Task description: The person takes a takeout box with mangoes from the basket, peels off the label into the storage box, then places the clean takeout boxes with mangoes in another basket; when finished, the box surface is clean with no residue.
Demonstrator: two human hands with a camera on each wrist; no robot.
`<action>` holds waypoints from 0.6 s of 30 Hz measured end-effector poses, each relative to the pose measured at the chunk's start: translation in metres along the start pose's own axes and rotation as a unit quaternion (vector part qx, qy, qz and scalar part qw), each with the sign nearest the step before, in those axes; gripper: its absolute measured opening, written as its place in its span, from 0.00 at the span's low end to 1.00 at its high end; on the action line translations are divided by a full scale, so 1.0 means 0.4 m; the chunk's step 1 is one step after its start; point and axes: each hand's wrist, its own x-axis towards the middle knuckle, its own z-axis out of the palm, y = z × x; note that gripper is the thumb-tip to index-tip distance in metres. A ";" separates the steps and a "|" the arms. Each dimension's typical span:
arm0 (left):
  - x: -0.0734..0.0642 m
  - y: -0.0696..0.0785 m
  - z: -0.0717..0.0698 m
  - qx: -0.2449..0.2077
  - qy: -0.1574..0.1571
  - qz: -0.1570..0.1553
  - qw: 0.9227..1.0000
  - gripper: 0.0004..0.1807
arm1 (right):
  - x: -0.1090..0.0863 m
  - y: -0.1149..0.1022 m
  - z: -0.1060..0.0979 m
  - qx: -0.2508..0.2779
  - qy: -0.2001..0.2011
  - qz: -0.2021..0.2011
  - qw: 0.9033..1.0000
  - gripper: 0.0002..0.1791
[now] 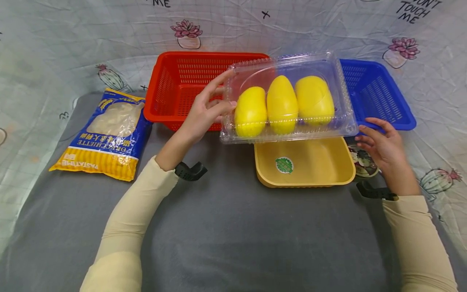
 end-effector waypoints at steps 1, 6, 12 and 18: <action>0.004 -0.001 0.002 -0.001 0.002 0.001 1.000 0.38 | 0.000 0.001 0.000 0.001 -0.002 -0.002 1.000 0.14; 0.026 -0.006 0.014 -0.020 0.010 -0.005 1.000 0.37 | 0.003 0.006 0.001 0.003 -0.006 -0.014 1.000 0.13; 0.051 -0.006 0.031 -0.045 0.016 -0.014 0.999 0.37 | 0.005 0.011 -0.002 0.003 -0.011 -0.018 1.000 0.13; 0.070 -0.006 0.047 -0.058 0.014 -0.012 0.998 0.36 | 0.004 0.010 -0.002 0.004 -0.014 -0.019 1.000 0.13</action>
